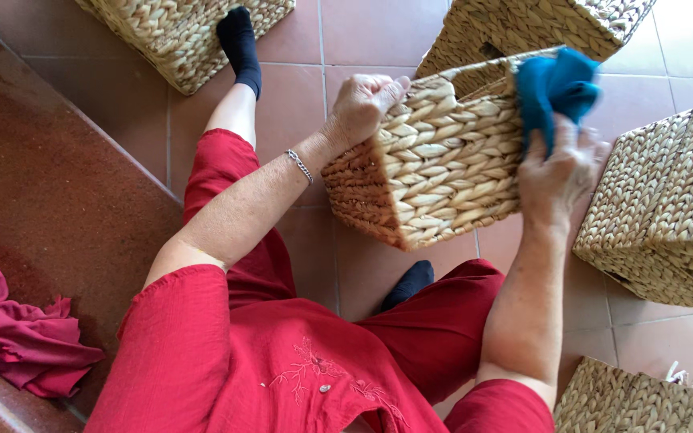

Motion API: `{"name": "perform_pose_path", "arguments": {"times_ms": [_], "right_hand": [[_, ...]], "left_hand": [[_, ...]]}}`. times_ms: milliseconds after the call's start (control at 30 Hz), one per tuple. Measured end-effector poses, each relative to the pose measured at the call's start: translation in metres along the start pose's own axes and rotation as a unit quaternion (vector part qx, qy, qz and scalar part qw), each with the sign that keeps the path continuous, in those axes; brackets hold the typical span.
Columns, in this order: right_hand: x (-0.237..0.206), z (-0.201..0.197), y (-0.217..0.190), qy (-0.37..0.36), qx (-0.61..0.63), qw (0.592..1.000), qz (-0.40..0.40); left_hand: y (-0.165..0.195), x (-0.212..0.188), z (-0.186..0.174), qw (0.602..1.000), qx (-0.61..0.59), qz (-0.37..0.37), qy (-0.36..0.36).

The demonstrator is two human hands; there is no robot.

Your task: The person sits on the floor and wipes woven water-hyacinth storage baskets one at a time with a blue cloth, turning each basket to wipe its sides, lid and handle cutouts, then sets it aside and picks up the next basket.

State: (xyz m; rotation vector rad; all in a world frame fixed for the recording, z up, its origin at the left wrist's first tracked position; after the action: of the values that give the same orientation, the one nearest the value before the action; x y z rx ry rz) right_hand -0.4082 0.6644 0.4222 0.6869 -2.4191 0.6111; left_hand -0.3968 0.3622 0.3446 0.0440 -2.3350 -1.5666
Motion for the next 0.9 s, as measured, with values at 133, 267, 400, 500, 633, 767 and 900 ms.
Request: {"name": "perform_pose_path", "arguments": {"times_ms": [133,267,400,500,633,767,900], "right_hand": [[-0.001,0.006,-0.024,0.004,-0.017,1.0,0.0],[-0.03,0.024,-0.121,-0.036,0.076,0.986,-0.147],[-0.021,0.031,-0.145,-0.049,0.086,0.976,-0.194],[0.017,0.018,-0.065,-0.019,0.001,0.995,-0.098],[0.028,0.009,0.023,0.014,-0.053,0.999,0.003],[-0.009,0.021,-0.045,-0.026,-0.05,0.997,-0.061],[-0.064,0.016,-0.181,-0.055,0.116,0.968,-0.216]], "left_hand": [[-0.007,0.007,-0.002,0.998,0.041,-0.043,-0.037],[-0.014,0.02,-0.021,0.996,0.06,-0.055,-0.027],[-0.022,0.024,-0.022,0.998,0.016,-0.019,-0.054],[-0.03,0.02,-0.003,0.998,-0.01,0.006,-0.061],[-0.05,0.026,0.019,0.999,0.012,-0.025,-0.029],[-0.044,0.028,0.007,0.99,-0.099,0.098,0.003],[-0.055,0.02,-0.004,0.998,-0.062,-0.022,-0.009]]}}
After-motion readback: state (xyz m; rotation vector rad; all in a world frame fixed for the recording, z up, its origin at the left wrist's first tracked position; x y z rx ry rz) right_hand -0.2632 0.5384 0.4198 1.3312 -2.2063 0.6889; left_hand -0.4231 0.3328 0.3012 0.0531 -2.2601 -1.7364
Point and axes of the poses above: each hand's wrist, its own x-axis towards the middle knuckle, its own z-axis out of the palm, y = z × x, the point moved 8 cm from there along x, towards the middle knuckle, and after that the axes turned 14 degrees about x, right-handed, at the moved point
